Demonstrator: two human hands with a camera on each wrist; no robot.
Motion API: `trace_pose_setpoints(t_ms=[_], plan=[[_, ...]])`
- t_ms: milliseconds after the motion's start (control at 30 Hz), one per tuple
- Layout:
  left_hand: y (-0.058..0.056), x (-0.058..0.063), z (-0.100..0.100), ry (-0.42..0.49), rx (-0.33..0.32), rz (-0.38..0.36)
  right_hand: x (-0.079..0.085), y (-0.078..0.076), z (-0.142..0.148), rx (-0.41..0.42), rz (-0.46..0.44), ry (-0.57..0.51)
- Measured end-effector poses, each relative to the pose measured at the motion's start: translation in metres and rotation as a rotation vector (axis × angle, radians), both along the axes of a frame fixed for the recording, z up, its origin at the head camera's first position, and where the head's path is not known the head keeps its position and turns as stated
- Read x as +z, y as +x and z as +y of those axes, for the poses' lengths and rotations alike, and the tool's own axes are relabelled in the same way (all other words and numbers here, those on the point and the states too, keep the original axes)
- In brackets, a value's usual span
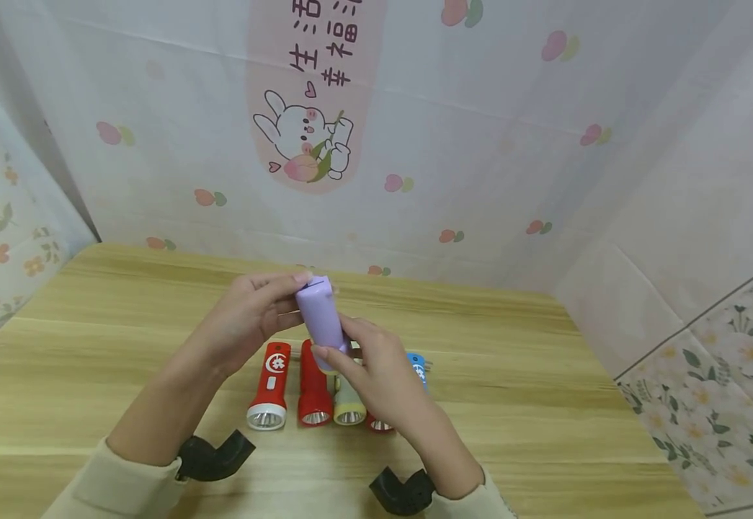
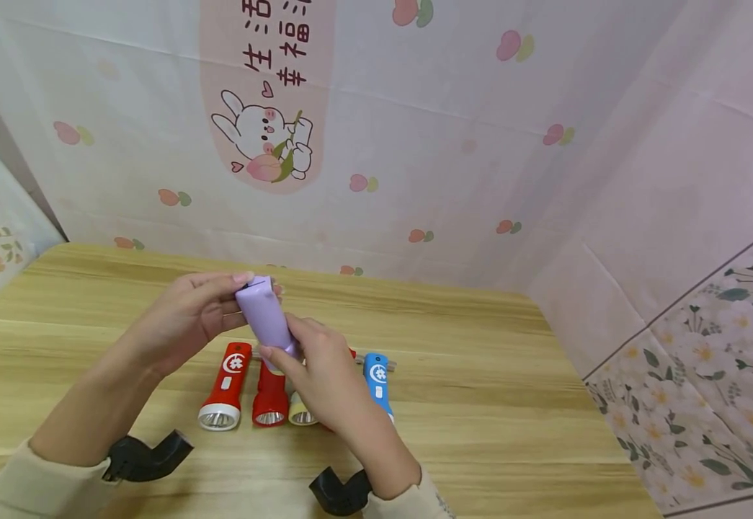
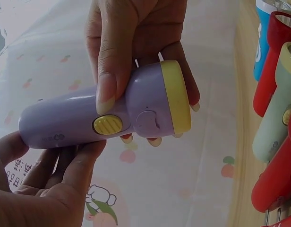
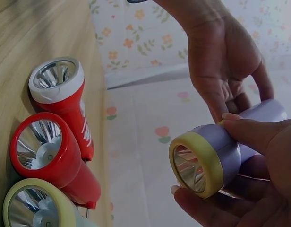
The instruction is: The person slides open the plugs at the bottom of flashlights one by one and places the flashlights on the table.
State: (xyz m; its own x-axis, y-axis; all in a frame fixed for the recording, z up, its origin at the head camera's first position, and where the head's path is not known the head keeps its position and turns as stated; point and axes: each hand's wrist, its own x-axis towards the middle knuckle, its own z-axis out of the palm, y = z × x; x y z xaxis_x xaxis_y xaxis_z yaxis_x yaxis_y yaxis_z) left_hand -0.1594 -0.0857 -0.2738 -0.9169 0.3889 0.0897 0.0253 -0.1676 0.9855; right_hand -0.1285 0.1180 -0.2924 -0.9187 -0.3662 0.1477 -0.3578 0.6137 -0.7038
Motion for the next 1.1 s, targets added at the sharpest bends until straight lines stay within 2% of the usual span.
trace_pose_setpoints(t_ms=[500, 900, 1100], plan=[[-0.005, -0.010, 0.005, 0.082, -0.036, -0.022, 0.004, 0.002, 0.003, -0.006, -0.019, 0.073], [-0.002, -0.011, 0.006, 0.060, -0.004, -0.033, 0.004, 0.003, 0.002, -0.011, -0.008, 0.121], [-0.001, -0.011, 0.004, 0.076, -0.004, -0.046, 0.004, 0.003, 0.002, -0.007, -0.012, 0.128]])
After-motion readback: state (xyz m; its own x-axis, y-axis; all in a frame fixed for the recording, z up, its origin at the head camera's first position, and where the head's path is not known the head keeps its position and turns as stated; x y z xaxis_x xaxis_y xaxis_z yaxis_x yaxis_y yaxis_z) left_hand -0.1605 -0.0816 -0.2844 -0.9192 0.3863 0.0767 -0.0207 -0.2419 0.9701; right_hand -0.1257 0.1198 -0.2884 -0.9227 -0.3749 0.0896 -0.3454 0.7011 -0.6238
